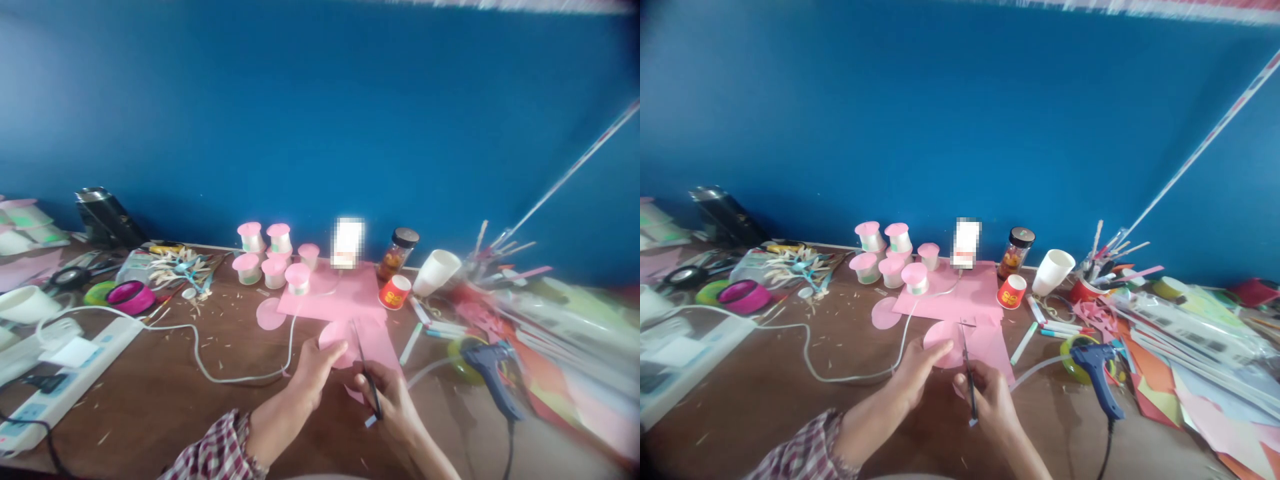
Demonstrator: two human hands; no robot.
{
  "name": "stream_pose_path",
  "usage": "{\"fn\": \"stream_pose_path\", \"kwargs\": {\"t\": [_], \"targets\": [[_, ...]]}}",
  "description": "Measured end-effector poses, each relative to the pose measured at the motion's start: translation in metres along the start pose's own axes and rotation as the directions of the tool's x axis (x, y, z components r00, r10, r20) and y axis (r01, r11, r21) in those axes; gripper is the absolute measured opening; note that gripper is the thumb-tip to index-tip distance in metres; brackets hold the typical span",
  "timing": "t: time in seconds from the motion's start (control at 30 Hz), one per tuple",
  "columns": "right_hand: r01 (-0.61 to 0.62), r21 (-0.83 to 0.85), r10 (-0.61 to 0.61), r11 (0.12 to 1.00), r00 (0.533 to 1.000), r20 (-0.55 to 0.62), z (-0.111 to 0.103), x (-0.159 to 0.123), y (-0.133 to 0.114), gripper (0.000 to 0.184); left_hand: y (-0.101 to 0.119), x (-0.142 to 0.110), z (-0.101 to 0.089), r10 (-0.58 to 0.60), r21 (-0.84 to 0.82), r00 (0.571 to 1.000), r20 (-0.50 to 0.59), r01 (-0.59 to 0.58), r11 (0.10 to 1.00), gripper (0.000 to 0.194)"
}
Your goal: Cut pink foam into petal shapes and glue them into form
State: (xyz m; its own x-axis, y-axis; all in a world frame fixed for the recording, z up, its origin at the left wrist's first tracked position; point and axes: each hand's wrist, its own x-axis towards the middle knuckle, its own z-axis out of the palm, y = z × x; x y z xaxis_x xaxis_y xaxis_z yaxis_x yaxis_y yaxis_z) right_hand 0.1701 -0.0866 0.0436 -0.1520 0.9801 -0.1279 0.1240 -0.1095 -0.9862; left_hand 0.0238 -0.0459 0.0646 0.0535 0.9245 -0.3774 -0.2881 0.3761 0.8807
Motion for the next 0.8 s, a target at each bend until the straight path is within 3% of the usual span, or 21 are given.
{"fn": "stream_pose_path", "kwargs": {"t": [0.33, 0.63, 0.8], "targets": [[0.021, 0.023, -0.021, 1.000, 0.999, 0.025, -0.002, -0.001, 0.002, 0.039, -0.004, 0.008, -0.008, -0.010, 0.035, 0.998, 0.064, 0.008, 0.999, 0.025], [-0.064, 0.052, 0.061, 0.997, 0.997, 0.055, -0.004, 0.000, 0.010, 0.046, 0.004, 0.001, -0.002, -0.036, 0.092, 0.999, -0.004, 0.036, 0.995, 0.021], [-0.036, 0.042, 0.033, 0.998, 0.997, 0.065, -0.005, 0.003, 0.007, 0.046, 0.000, 0.000, -0.001, -0.033, 0.087, 0.999, -0.005, 0.033, 0.996, 0.019]]}}
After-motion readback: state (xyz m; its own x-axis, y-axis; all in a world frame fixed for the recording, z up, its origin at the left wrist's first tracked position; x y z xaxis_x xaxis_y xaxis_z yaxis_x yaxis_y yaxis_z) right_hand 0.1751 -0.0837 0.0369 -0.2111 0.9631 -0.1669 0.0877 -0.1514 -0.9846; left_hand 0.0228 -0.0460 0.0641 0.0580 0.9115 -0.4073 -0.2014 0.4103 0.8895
